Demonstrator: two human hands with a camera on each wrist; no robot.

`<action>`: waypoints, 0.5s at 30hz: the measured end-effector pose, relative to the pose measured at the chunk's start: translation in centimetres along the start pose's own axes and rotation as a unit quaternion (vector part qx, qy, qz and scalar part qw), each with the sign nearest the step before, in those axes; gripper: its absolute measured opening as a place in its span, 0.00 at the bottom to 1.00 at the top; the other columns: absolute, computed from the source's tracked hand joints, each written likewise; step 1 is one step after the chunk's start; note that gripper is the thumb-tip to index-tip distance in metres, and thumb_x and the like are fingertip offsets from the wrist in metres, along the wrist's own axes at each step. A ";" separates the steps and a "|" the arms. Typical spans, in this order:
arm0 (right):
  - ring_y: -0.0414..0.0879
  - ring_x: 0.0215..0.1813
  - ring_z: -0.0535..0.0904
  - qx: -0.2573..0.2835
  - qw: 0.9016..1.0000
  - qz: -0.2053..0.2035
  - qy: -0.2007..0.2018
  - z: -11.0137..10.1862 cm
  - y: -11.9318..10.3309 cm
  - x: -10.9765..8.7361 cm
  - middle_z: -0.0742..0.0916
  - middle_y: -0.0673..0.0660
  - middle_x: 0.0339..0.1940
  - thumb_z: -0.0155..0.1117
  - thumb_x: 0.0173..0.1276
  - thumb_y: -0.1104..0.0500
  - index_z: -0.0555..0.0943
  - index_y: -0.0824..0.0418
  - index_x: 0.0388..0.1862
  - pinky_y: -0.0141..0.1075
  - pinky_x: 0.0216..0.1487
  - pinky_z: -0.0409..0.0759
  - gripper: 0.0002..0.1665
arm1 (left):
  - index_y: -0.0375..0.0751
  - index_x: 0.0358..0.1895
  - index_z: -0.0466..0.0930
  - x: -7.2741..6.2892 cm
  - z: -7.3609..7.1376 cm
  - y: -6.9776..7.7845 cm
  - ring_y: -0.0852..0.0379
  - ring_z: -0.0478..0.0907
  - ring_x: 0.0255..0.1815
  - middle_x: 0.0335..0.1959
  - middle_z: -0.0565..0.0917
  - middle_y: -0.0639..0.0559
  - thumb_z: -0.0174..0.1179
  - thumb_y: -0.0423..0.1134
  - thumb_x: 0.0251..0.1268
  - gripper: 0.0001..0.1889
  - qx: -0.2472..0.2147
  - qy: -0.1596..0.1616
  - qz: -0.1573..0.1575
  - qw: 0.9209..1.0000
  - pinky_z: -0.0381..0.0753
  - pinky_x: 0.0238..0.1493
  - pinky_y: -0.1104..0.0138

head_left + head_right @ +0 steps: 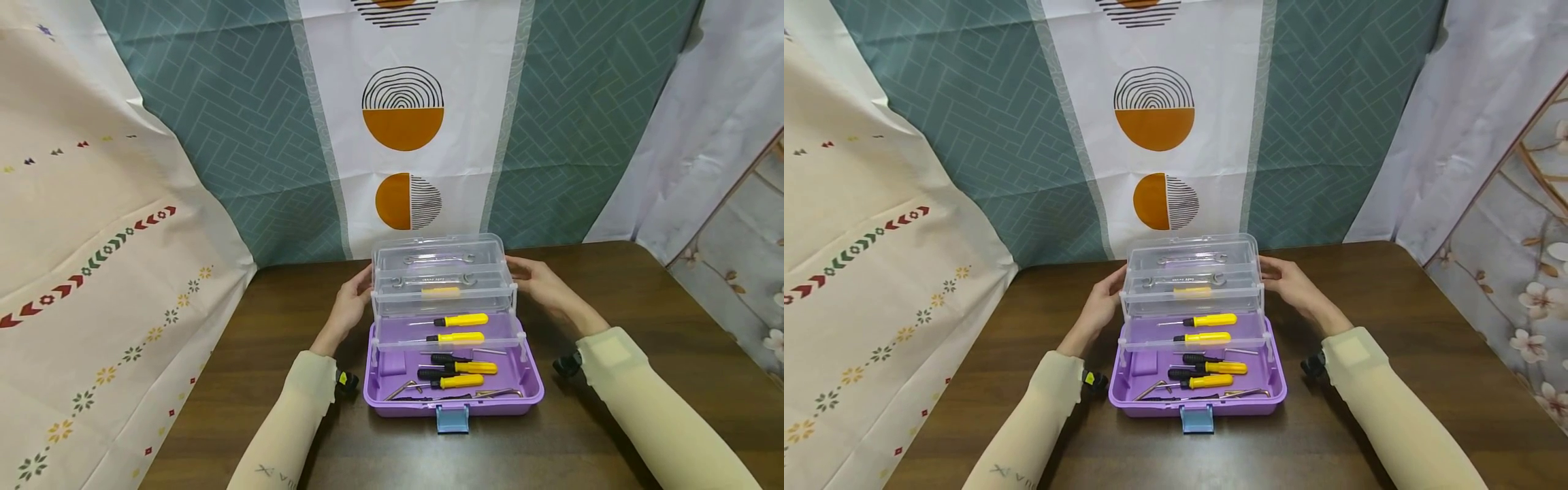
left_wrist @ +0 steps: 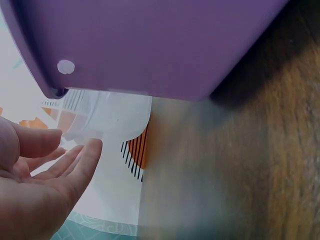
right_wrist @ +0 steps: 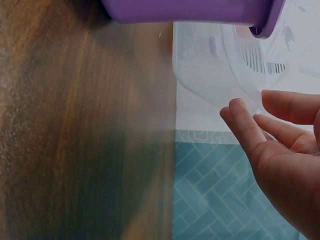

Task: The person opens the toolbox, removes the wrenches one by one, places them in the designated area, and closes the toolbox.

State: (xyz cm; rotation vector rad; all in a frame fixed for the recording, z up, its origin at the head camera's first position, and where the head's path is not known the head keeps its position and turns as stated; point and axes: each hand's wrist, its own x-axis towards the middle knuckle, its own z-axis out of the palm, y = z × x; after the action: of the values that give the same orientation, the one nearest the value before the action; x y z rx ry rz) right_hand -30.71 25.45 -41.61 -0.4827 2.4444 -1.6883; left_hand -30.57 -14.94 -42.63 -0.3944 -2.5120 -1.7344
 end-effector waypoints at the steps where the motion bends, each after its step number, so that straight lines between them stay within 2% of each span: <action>1: 0.70 0.72 0.72 0.002 1.000 0.003 -0.001 0.0 0.0 0.1 0.71 0.73 0.76 0.55 0.78 0.69 0.57 0.70 0.82 0.63 0.73 0.67 0.37 | 0.35 0.80 0.62 0.0 0.0 0.0 0.40 0.75 0.70 0.71 0.76 0.35 0.50 0.24 0.78 0.29 0.001 -0.002 -0.002 1.000 0.75 0.69 0.49; 6: 0.70 0.72 0.72 0.017 1.000 0.020 -0.005 0.0 0.3 0.4 0.73 0.71 0.75 0.55 0.74 0.72 0.61 0.68 0.82 0.65 0.75 0.62 0.38 | 0.34 0.80 0.62 0.2 -0.2 -0.3 0.40 0.73 0.72 0.71 0.75 0.34 0.50 0.25 0.78 0.29 -0.005 -0.017 -0.011 1.000 0.74 0.70 0.48; 15: 0.68 0.71 0.71 0.023 0.999 0.028 -0.015 -0.1 0.9 0.7 0.73 0.74 0.73 0.54 0.73 0.71 0.62 0.73 0.79 0.65 0.74 0.65 0.36 | 0.32 0.80 0.60 0.3 -0.2 -0.8 0.39 0.74 0.71 0.70 0.75 0.32 0.48 0.26 0.79 0.29 -0.013 -0.044 -0.022 0.999 0.74 0.70 0.48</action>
State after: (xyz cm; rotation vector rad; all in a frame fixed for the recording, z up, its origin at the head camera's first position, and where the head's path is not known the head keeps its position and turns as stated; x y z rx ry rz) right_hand -31.56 25.58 -42.36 -0.4267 2.3697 -1.7000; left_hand -31.06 -15.33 -43.20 -0.4296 -2.5794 -1.8060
